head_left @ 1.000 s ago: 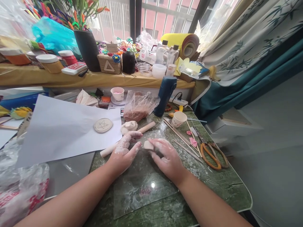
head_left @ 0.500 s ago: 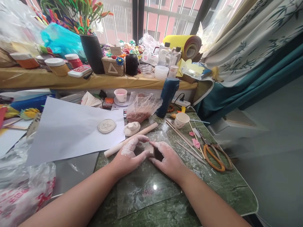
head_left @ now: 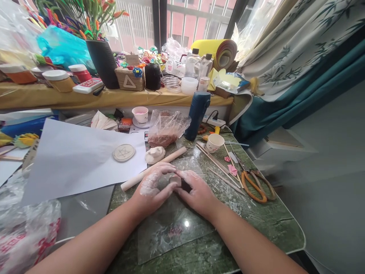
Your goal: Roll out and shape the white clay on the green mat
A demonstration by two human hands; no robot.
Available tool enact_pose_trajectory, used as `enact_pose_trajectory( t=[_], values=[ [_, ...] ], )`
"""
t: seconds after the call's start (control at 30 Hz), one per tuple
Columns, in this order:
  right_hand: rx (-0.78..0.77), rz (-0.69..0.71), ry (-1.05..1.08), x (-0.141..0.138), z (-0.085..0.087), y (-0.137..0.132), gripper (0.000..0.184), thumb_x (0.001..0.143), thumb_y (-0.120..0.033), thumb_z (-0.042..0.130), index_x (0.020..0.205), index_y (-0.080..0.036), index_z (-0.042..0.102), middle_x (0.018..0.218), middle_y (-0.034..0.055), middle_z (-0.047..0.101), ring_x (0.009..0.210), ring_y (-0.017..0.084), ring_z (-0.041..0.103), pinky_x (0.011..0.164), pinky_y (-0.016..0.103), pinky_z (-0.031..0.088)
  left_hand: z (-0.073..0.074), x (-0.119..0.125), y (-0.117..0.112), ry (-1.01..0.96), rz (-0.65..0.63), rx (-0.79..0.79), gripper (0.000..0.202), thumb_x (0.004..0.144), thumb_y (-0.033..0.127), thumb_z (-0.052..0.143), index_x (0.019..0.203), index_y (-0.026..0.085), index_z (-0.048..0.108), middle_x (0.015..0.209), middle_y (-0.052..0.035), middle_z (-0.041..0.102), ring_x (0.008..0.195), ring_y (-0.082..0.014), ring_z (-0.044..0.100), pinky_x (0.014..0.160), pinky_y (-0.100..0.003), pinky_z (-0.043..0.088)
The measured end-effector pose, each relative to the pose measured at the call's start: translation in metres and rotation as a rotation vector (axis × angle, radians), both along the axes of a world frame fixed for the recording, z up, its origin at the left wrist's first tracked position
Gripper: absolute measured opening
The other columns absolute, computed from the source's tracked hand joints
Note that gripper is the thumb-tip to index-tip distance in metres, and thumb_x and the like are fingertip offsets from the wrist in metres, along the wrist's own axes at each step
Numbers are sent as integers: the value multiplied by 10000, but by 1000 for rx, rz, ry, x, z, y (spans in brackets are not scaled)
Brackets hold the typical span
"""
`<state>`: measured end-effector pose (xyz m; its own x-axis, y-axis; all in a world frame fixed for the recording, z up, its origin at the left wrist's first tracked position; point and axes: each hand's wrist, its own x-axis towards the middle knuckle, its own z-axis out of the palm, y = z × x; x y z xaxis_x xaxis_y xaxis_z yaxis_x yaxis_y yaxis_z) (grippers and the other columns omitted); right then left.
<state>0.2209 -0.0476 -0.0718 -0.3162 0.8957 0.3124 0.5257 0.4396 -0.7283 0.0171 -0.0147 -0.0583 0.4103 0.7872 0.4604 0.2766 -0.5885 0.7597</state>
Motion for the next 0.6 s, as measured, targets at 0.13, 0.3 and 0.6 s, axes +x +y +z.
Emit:
enact_pose_trajectory(
  t=[0.13,0.3,0.6],
  values=[
    [96,-70,124,4,2,0,365,970,-284,619,1331,-322,646,1265,52,700,1206,250,635,1062,449,511,-10,-3,1,-143,122,-134,183,997,302,569,1174,298,613,1196,-65,662,1188,-260,613,1068,-470,479],
    [35,-61,29,3,1,4,434,968,-271,624,1396,-335,601,1243,45,711,1189,260,635,1057,480,510,-15,-5,4,-199,126,-241,185,1008,332,555,1164,260,624,1177,-77,671,1199,-270,614,1094,-475,466],
    [-17,-117,142,2,0,-4,515,927,-284,670,1424,-298,537,1263,81,688,1180,275,644,1080,501,485,1,-3,2,-30,4,-196,368,900,345,718,1237,277,589,1271,-86,635,1229,-282,584,1084,-473,470]
  ],
)
